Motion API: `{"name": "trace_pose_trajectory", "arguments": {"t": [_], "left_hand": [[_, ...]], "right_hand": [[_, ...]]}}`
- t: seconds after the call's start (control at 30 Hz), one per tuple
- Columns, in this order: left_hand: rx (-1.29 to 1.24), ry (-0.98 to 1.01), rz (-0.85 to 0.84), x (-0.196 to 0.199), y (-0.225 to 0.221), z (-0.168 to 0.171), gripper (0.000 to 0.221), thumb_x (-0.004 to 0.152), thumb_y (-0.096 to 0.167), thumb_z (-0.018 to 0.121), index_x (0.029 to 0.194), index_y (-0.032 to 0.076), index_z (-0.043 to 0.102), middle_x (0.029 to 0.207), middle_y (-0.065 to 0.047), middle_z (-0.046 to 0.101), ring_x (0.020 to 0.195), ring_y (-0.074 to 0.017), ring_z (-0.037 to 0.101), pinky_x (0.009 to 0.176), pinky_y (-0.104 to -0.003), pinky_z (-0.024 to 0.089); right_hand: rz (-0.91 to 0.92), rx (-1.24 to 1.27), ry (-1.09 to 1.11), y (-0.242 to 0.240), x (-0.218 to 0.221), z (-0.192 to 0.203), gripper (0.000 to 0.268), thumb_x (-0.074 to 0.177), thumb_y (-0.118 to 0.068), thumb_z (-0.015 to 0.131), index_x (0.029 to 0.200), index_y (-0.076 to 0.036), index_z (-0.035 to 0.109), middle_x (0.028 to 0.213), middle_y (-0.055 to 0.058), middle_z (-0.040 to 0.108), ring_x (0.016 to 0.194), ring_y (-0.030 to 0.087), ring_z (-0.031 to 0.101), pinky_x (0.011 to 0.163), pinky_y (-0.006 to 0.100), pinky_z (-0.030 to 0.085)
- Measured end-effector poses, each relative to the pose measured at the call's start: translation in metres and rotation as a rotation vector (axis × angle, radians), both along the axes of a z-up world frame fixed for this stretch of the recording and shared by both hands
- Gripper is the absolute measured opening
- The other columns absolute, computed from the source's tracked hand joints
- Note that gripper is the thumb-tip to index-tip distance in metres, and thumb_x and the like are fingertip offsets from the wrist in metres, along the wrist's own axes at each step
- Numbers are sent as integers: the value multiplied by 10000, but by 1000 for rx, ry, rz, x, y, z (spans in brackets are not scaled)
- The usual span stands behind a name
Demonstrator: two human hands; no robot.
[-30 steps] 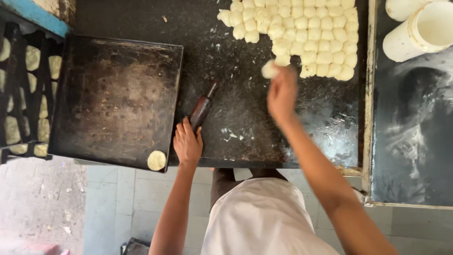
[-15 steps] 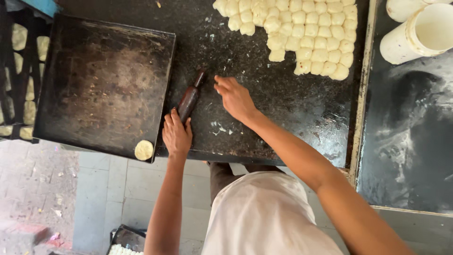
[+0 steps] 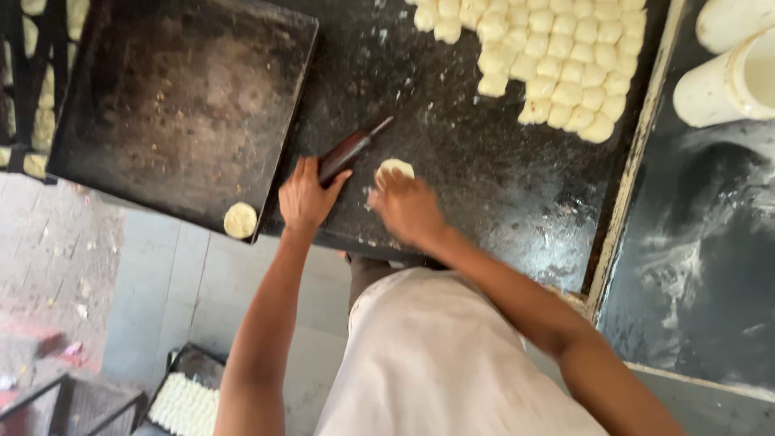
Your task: The person flattens small pieces of dough using a rolling pin and places them onto a metal tray.
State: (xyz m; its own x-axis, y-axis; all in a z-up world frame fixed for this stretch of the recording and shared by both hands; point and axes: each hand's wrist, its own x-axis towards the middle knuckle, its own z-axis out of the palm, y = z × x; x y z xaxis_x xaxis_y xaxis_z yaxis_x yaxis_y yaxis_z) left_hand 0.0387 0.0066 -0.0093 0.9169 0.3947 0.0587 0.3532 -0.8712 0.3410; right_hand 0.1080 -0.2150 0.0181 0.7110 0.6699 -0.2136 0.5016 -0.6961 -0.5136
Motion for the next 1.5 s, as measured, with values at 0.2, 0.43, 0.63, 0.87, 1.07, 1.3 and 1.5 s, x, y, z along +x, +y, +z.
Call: {"name": "trace_pose_trajectory", "arguments": {"t": [0.2, 0.43, 0.63, 0.87, 1.07, 1.3, 1.5], "left_hand": [[-23, -19, -452, 12, -8, 6, 643, 841, 667, 730, 986, 44, 667, 884, -112, 690, 671, -338, 707, 576, -438, 577], [55, -65, -374, 37, 5, 4, 755, 868, 704, 706, 1216, 34, 688, 1073, -115, 696, 787, -335, 712, 625, -422, 580], [127, -247, -367, -12, -2, -10, 673, 727, 650, 771, 1066, 73, 693, 1010, -114, 664, 879, -298, 703, 746, -436, 583], [69, -142, 59, -42, 8, -18, 593, 860, 555, 793, 1056, 9, 670, 978, -146, 618, 820, -335, 668, 647, -434, 550], [9, -137, -44, -59, 12, -45, 466, 837, 431, 761, 1127, 74, 690, 1056, -121, 672, 960, -347, 668, 813, -494, 517], [112, -252, -194, -61, 28, -83, 413, 823, 316, 696, 1157, 76, 723, 1123, -156, 709, 1033, -323, 659, 848, -459, 508], [-59, -196, -282, -59, 44, -68, 373, 784, 312, 755, 1020, 25, 724, 1014, -171, 688, 1011, -344, 649, 778, -475, 521]], "right_hand": [[-109, 608, -264, -12, 72, -59, 147, 1063, -184, 619, 1123, -83, 707, 933, 127, 764, 736, 319, 680, 666, 460, 542], [-123, 536, -364, 4, 83, -61, 162, 1095, -225, 595, 1104, -85, 676, 829, 158, 705, 710, 369, 692, 603, 462, 523], [-207, 647, -275, -9, 54, -32, 287, 1051, -220, 583, 1261, -36, 650, 968, 175, 718, 805, 337, 724, 671, 425, 557], [154, 316, -88, 11, 64, -30, 274, 878, -339, 771, 988, -91, 727, 894, 105, 738, 821, 286, 715, 728, 426, 527], [240, 414, 691, 100, 37, -7, 220, 919, -207, 782, 1054, -34, 768, 927, 64, 794, 842, 86, 706, 733, 291, 573], [569, 577, -211, 231, -26, -13, 204, 989, -151, 627, 839, -98, 755, 837, 26, 770, 830, 192, 745, 988, 513, 433], [30, 886, 88, 253, -10, 10, 341, 1106, -203, 603, 803, -63, 675, 833, 61, 741, 831, 189, 761, 905, 371, 581]]}}
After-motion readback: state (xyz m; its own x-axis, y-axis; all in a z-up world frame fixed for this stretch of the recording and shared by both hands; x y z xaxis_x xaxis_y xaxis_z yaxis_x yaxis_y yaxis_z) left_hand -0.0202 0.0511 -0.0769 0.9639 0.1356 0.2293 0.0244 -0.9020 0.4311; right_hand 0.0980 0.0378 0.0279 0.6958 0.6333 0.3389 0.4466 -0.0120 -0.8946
